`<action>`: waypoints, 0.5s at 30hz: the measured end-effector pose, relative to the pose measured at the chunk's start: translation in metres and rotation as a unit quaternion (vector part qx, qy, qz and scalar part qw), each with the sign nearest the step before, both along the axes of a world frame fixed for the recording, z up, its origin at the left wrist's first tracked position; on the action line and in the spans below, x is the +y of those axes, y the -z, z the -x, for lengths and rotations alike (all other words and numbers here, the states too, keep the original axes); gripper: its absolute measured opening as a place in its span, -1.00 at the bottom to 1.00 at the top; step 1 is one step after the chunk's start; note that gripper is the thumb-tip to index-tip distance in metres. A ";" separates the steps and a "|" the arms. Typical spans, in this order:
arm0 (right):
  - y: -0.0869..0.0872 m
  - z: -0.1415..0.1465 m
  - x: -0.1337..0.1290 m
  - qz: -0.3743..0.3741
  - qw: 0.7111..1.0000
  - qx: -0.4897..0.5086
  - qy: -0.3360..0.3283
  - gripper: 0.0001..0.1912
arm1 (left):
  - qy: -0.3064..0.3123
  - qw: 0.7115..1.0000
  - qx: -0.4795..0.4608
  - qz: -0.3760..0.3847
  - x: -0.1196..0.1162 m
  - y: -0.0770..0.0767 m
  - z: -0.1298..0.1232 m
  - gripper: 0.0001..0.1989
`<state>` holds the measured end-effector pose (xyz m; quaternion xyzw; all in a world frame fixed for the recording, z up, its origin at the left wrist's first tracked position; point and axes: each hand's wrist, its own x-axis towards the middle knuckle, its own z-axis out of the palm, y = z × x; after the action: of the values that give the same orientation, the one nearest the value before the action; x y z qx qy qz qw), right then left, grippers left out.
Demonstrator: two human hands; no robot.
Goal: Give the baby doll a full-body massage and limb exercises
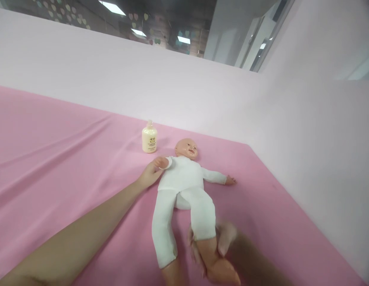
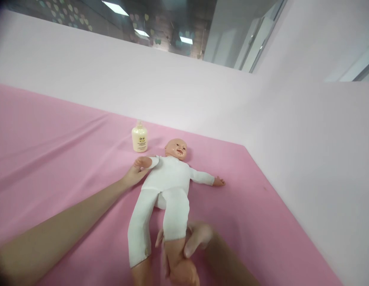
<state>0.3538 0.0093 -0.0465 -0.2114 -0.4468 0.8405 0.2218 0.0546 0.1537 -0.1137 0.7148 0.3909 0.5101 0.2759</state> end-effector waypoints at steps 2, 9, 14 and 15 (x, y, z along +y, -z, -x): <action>0.007 0.003 -0.001 -0.012 1.000 0.025 0.009 -0.58 | 0.028 0.995 0.071 -0.064 -0.004 -0.004 0.000 -0.56; 0.022 0.010 0.020 0.110 0.965 0.068 0.228 -0.69 | 0.022 0.975 0.184 -0.124 -0.007 -0.008 0.000 -0.50; 0.024 0.009 0.023 0.148 0.954 0.049 0.256 -0.71 | 0.028 0.971 0.197 -0.130 -0.005 -0.007 0.001 -0.47; 0.024 0.009 0.023 0.149 0.954 0.050 0.257 -0.70 | 0.031 0.971 0.198 -0.131 -0.004 -0.007 0.002 -0.46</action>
<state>0.3443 0.0319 -0.0703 -0.3074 -0.2359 0.8215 0.4184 0.0527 0.1495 -0.1071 0.8432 0.3455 0.3963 0.1123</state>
